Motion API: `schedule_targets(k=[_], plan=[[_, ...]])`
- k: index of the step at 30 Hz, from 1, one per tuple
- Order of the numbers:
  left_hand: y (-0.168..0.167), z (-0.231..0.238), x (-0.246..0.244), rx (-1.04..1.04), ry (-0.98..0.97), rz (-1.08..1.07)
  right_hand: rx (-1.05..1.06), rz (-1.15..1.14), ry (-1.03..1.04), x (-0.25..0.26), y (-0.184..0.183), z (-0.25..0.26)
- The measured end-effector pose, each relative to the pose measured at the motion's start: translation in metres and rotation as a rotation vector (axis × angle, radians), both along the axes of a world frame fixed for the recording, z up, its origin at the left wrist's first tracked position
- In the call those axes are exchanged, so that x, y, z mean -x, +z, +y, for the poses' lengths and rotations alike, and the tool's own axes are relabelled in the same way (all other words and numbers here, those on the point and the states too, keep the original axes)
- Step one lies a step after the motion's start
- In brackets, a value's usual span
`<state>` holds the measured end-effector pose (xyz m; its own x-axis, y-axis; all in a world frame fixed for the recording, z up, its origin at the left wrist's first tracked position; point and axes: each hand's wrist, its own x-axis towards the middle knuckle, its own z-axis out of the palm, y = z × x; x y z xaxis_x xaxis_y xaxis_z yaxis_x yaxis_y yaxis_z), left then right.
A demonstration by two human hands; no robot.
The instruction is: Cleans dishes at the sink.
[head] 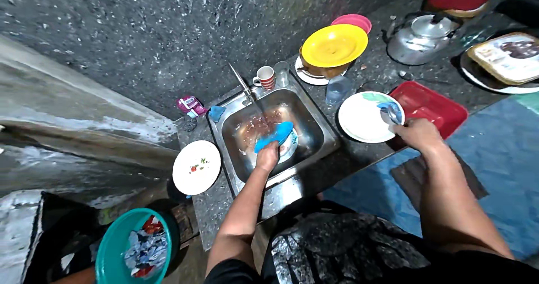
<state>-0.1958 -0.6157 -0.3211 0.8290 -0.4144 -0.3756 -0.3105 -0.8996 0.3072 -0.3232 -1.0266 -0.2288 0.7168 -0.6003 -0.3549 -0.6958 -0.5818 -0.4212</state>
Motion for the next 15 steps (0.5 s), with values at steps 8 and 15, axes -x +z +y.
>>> schedule_targets(k=[8,15], plan=[[0.000,0.014,0.015,0.074,-0.088,-0.079,0.229,0.150,0.095,-0.020,0.042,0.048],[0.010,0.023,0.011,0.178,0.141,-0.092,0.158,0.111,0.260,-0.052,0.011,0.050]])
